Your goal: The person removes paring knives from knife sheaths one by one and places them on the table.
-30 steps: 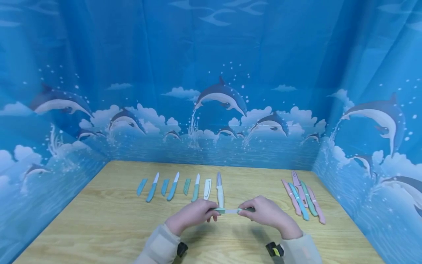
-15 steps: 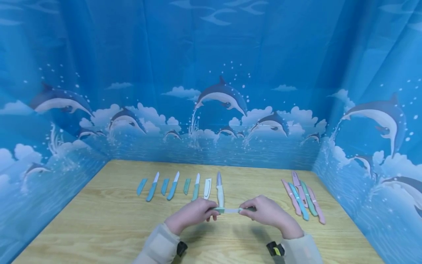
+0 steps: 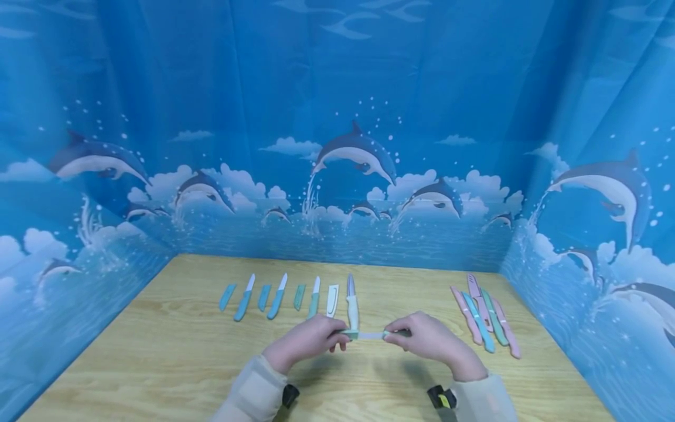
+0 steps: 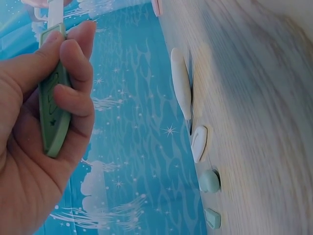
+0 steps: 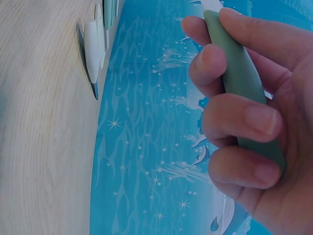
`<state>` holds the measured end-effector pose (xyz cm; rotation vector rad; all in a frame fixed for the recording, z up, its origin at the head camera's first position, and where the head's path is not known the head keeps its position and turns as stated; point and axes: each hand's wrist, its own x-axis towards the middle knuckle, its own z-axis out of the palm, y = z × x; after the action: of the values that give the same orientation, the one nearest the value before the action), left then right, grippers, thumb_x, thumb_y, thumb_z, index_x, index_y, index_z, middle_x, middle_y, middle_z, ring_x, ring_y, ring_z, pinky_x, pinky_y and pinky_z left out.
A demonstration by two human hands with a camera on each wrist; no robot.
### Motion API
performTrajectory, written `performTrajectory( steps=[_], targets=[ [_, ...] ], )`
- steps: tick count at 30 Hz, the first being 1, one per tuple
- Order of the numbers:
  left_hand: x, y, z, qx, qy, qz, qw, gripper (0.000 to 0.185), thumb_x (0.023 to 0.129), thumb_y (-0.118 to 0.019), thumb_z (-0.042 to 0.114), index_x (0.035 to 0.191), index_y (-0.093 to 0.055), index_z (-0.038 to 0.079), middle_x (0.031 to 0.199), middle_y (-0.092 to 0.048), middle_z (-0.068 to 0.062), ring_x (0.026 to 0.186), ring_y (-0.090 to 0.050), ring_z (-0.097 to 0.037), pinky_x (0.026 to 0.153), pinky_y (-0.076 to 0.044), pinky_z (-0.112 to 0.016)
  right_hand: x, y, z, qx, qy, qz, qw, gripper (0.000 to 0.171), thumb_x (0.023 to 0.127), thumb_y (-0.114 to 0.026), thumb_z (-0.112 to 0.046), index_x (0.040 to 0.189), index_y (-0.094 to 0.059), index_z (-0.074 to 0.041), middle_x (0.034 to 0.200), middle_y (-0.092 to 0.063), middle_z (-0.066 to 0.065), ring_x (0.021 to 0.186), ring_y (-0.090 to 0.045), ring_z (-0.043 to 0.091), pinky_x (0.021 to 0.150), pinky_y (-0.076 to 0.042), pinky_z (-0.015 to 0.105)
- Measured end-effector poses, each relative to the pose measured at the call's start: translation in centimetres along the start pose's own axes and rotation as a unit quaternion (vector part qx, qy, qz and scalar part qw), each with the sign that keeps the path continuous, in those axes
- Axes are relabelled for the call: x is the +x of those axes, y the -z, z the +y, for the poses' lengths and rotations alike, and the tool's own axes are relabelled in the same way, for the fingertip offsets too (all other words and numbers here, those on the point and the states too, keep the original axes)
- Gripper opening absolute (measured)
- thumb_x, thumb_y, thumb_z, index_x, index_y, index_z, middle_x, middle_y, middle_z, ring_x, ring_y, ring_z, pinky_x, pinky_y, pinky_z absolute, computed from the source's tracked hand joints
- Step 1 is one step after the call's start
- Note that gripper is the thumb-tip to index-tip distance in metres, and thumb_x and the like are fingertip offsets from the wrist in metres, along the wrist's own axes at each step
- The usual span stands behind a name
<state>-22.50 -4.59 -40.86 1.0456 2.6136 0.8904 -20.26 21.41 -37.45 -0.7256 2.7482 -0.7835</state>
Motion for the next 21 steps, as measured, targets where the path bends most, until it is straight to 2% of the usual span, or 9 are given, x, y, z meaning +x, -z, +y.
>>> performTrajectory(
  steps=[5,14,17,21],
  targets=[
    [-0.1,0.1,-0.1,-0.006,0.001,0.002,1.0000,0.017,0.098,-0.057,0.018,0.095,-0.070,0.007,0.078,-0.069,0.006,0.062,-0.056,0.001,0.056,-0.047,-0.017,-0.1,0.1,0.1,0.010,-0.011,-0.002,1.000,0.031,0.095,-0.061,-0.035,0.110,-0.072,-0.010,0.074,-0.066,-0.004,0.055,-0.052,0.008,0.052,-0.042,0.027],
    [-0.2,0.4,-0.3,-0.008,0.012,0.002,0.9999,0.018,0.098,-0.056,0.019,0.097,-0.069,0.007,0.079,-0.069,0.005,0.062,-0.055,0.001,0.057,-0.047,-0.018,-0.3,0.5,0.5,0.011,-0.006,0.002,1.000,0.030,0.095,-0.061,-0.035,0.109,-0.073,-0.012,0.069,-0.063,-0.007,0.054,-0.051,0.007,0.052,-0.042,0.026],
    [-0.3,0.5,-0.6,-0.009,0.018,0.004,0.9998,0.017,0.099,-0.056,0.018,0.097,-0.069,0.007,0.080,-0.069,0.003,0.062,-0.055,0.001,0.057,-0.047,-0.019,-0.5,0.6,0.8,0.010,-0.013,0.006,1.000,0.030,0.094,-0.062,-0.036,0.109,-0.072,-0.012,0.073,-0.065,-0.006,0.056,-0.053,0.009,0.053,-0.043,0.027],
    [-0.5,0.7,-0.9,-0.013,0.029,0.015,0.9994,0.017,0.099,-0.055,0.017,0.099,-0.069,0.007,0.079,-0.068,0.003,0.063,-0.056,0.000,0.059,-0.047,-0.020,-0.6,0.9,1.0,0.006,-0.037,0.017,0.999,0.033,0.095,-0.061,-0.037,0.112,-0.071,-0.012,0.087,-0.071,-0.001,0.063,-0.059,0.011,0.059,-0.048,0.029]
  ],
)
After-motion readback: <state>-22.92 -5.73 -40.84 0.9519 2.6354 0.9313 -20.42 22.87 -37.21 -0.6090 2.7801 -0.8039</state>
